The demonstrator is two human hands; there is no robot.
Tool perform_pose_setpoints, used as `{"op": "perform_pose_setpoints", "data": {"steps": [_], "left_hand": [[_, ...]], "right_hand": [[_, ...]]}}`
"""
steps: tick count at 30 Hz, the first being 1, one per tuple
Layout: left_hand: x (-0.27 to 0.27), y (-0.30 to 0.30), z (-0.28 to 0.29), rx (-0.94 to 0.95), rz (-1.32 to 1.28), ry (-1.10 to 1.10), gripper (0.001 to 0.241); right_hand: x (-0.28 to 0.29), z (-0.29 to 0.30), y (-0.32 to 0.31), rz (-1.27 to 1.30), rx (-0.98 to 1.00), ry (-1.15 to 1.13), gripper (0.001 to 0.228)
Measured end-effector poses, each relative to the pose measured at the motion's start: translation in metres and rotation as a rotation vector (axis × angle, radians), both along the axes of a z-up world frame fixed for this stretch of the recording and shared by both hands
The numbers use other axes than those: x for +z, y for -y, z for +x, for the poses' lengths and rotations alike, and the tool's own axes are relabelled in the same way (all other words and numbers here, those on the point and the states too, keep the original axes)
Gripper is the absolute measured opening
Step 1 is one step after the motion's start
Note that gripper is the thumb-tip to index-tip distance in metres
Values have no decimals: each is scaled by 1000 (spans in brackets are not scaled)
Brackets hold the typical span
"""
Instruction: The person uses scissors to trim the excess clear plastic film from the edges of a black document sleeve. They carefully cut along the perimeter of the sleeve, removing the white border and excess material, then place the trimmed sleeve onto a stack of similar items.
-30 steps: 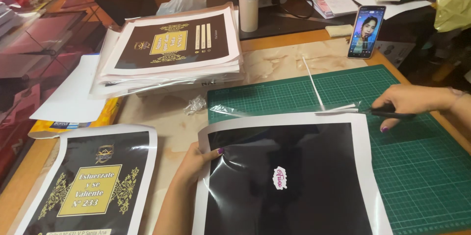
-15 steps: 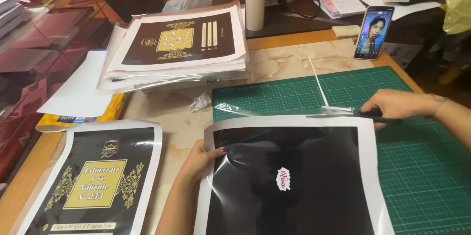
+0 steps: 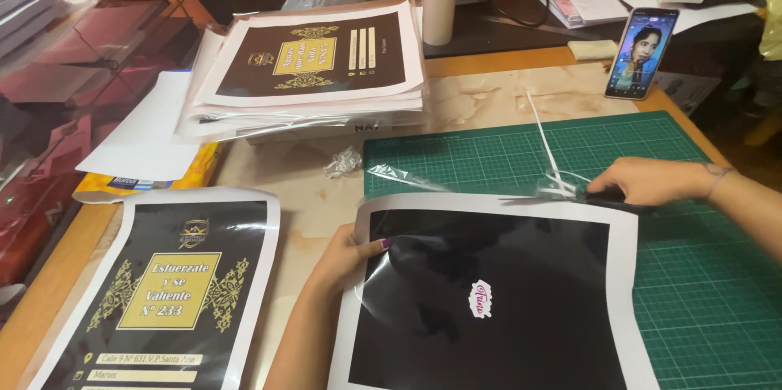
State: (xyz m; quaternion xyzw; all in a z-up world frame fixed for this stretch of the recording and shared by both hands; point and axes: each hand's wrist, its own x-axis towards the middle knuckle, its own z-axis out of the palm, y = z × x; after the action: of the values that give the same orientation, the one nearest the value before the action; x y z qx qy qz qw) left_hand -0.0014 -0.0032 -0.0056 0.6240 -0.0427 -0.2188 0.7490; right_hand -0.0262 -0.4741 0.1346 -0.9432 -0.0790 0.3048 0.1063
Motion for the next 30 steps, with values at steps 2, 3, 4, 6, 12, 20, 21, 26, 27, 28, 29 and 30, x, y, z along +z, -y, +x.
{"op": "perform_pose_setpoints", "data": {"steps": [2, 3, 4, 6, 12, 20, 21, 26, 27, 28, 29, 30], "left_hand": [[1, 0, 0, 4, 17, -6, 24], [1, 0, 1, 7, 35, -12, 24], [2, 0, 0, 9, 35, -13, 24], [3, 1, 0, 15, 20, -29, 27], [3, 6, -1, -27, 53, 18, 26], [31, 6, -14, 8, 92, -37, 25], [34, 7, -15, 3, 85, -42, 24], [16, 8, -9, -29, 5, 7, 23], [16, 9, -10, -42, 23, 20, 19], [16, 8, -10, -41, 24, 18, 19], [17, 8, -10, -40, -1, 20, 20], [18, 6, -10, -36, -26, 23, 22]], "right_hand": [[-10, 4, 9, 6, 26, 45, 20], [-14, 7, 14, 12, 49, 90, 25], [-15, 8, 15, 11, 52, 90, 25], [-18, 8, 16, 31, 48, 94, 16], [-12, 7, -8, -31, 79, 42, 11], [-16, 16, -21, 14, 112, 134, 11], [-17, 17, -19, 16, 125, 141, 6], [-17, 19, -35, -22, 101, 104, 10], [-16, 19, -42, -33, 101, 85, 14], [-19, 21, -42, -32, 102, 83, 14], [-22, 24, -42, -13, 118, 103, 9], [-25, 28, -44, 5, 138, 124, 9]]}}
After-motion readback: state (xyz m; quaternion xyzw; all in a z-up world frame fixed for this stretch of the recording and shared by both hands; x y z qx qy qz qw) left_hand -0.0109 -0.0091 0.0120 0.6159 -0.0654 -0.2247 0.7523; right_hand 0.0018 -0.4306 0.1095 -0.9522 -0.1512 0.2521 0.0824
